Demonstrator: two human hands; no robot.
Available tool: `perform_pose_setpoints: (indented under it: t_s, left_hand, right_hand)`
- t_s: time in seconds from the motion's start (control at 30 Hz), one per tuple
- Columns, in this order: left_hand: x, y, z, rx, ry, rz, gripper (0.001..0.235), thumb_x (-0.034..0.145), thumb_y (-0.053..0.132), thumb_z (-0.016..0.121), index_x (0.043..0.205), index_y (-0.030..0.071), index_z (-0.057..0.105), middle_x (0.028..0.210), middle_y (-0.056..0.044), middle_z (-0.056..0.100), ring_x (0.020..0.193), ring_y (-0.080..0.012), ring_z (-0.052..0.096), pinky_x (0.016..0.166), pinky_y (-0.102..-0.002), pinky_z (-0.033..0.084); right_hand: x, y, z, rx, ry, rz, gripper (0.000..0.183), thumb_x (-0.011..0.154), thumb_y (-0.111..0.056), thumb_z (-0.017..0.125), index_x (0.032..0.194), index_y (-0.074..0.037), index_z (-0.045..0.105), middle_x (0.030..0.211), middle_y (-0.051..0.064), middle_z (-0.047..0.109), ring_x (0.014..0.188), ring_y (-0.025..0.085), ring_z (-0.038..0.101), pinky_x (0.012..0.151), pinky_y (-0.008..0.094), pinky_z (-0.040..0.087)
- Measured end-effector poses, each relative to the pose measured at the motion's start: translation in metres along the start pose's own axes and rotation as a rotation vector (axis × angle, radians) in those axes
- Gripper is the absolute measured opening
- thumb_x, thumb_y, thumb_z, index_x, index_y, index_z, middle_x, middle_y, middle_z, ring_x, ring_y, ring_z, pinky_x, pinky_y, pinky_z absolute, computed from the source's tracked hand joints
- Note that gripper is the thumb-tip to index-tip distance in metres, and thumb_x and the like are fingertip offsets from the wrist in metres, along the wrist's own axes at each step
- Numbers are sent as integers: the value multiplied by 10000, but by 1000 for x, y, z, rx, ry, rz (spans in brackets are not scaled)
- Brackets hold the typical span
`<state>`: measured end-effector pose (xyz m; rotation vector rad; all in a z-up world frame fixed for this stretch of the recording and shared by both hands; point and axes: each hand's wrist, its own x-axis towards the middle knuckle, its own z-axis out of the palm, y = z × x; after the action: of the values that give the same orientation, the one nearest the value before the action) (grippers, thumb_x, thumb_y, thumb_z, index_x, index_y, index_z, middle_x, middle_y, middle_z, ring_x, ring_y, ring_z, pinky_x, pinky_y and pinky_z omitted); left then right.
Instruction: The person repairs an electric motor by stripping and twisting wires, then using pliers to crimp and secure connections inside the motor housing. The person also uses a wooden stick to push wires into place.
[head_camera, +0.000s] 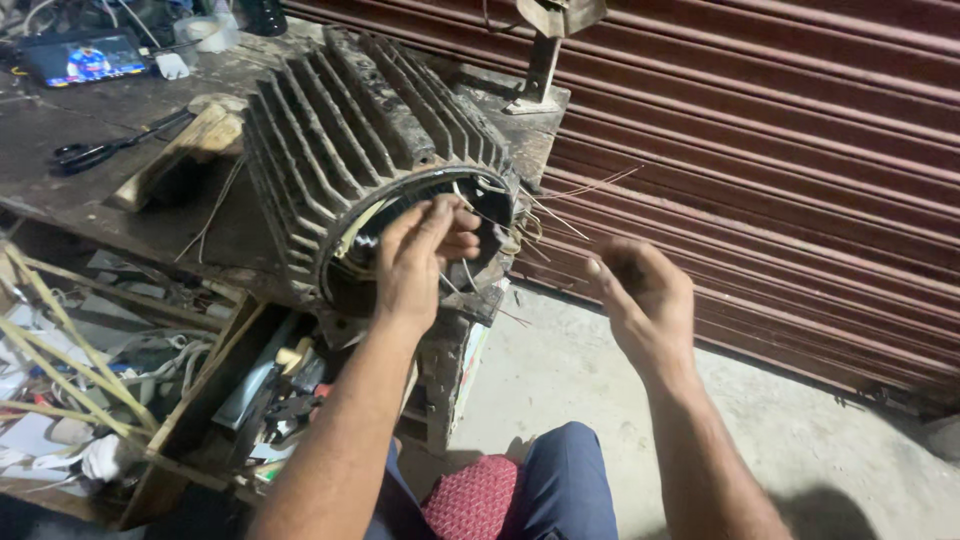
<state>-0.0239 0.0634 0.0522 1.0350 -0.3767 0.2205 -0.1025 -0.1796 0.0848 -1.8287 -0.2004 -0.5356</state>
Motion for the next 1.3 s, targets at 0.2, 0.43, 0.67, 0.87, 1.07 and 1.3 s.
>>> perform_pose_setpoints:
  t_s: [0.2, 0.43, 0.67, 0.87, 1.07, 1.3]
  left_hand:
    - [7, 6, 9, -303, 33, -223, 305, 1035, 303, 581, 1102, 22, 677, 1010, -132, 756, 870, -217, 739, 778, -367, 617]
    - [14, -1, 19, -446, -38, -321, 265, 1019, 286, 579, 1085, 46, 669, 1011, -117, 762, 890, -225, 747, 787, -380, 621]
    - [12, 4, 20, -364, 35, -314, 212, 999, 262, 646, 1086, 76, 696, 1002, -84, 755, 831, -152, 706, 735, -328, 586]
    - [17, 13, 17, -238, -8, -312, 228, 970, 257, 717, 1059, 48, 733, 912, -76, 740, 795, -146, 691, 710, -283, 581]
    - [19, 0, 23, -375, 129, -335, 134, 887, 129, 751, 989, 58, 699, 924, -95, 768, 796, -184, 711, 694, -328, 590]
    - [27, -28, 21, -529, -26, -184, 137, 931, 75, 744, 1060, 41, 709, 1012, -117, 760, 910, -212, 731, 854, -379, 616]
  right_hand:
    - [16, -49, 53, 199, -134, -165, 358, 926, -31, 757, 1254, -6, 616, 983, 38, 660, 851, 83, 635, 715, 226, 564]
    - [30, -53, 61, -56, -104, -485, 176, 953, 61, 727, 1106, -23, 704, 1057, 79, 686, 925, 125, 677, 747, 236, 573]
    - [16, -26, 63, -293, 11, -652, 139, 942, 22, 738, 1054, -62, 740, 1023, 66, 748, 907, 172, 745, 741, 272, 630]
    - [15, -40, 61, -745, 145, -1106, 82, 905, -85, 786, 981, -113, 795, 1127, 83, 696, 1022, 257, 638, 833, 410, 524]
    - [38, -61, 50, -919, 133, -1026, 66, 920, -221, 838, 890, -186, 791, 1130, -6, 717, 1074, 215, 584, 904, 451, 404]
    - [43, -53, 43, -761, 5, -801, 134, 866, -180, 859, 991, -164, 811, 1085, -33, 740, 1022, 187, 592, 864, 410, 410]
